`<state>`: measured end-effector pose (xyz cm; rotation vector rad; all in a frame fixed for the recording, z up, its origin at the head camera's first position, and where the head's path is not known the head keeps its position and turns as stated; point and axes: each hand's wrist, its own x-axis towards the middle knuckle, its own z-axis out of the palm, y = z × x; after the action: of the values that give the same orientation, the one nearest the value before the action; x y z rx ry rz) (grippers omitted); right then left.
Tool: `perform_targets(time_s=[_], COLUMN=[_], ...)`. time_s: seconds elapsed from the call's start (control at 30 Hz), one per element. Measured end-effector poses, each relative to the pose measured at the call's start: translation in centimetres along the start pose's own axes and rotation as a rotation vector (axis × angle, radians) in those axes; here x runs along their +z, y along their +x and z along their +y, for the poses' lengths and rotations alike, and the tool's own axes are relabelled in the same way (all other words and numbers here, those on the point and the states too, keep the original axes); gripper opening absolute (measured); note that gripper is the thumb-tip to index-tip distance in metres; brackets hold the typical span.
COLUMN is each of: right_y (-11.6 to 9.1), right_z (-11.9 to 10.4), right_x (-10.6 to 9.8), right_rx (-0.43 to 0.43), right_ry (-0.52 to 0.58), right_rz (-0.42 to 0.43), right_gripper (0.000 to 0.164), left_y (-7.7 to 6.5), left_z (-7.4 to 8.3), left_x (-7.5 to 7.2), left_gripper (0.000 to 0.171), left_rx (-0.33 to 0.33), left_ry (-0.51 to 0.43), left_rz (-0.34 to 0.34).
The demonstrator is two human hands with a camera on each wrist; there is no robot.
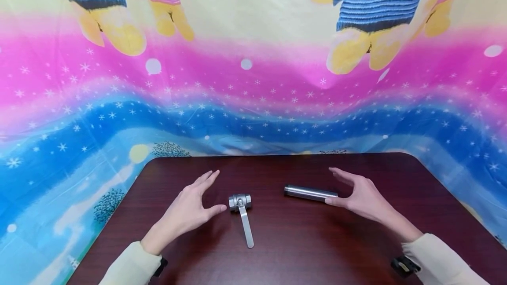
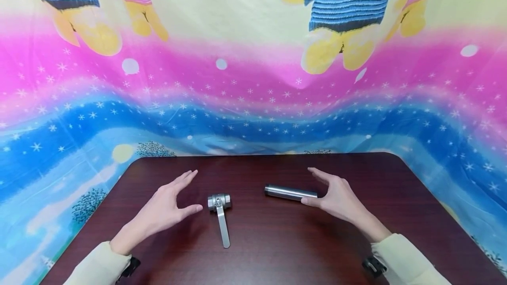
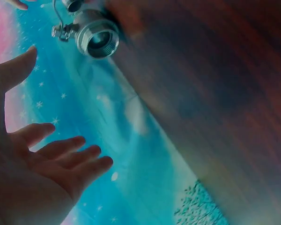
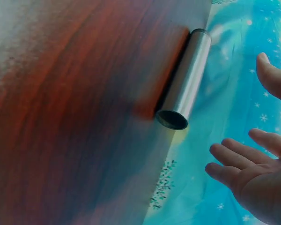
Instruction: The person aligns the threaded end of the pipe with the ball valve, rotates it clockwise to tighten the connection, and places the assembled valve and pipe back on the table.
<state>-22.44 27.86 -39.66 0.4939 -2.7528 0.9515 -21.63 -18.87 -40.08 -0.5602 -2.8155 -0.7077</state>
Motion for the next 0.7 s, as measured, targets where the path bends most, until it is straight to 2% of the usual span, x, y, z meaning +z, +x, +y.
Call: perform_targets(time_s=[0.17, 0.27, 0.43, 0.7], right_y=[-0.2, -0.2, -0.2, 0.1], right_z=[0.6, 1.1, 1.6, 2.1], right_x=[0.0, 0.2, 0.5, 0.8], right_rx=[0.035, 0.049, 0.058, 0.055], right_ry=[0.037, 0.071, 0.114, 0.099], right_rz=[-0.03, -0.045, -0.067, -0.081], right_gripper=[0.087, 0.086, 0.082, 0.076], left_y=[0.2, 0.5, 1.3, 2.6], left_z=[-0.1, -0.1, -0.1, -0.1], left_x=[0.7, 1.2, 2.4, 3.7], left_gripper=[0.096, 0.095, 0.091, 0.079], left_rx=[0.034, 0.039, 0.035, 0.04], left_ry=[-0.108, -0.142, -0.165, -0.172], left_rz=[-0.052, -0.076, -0.092, -0.124])
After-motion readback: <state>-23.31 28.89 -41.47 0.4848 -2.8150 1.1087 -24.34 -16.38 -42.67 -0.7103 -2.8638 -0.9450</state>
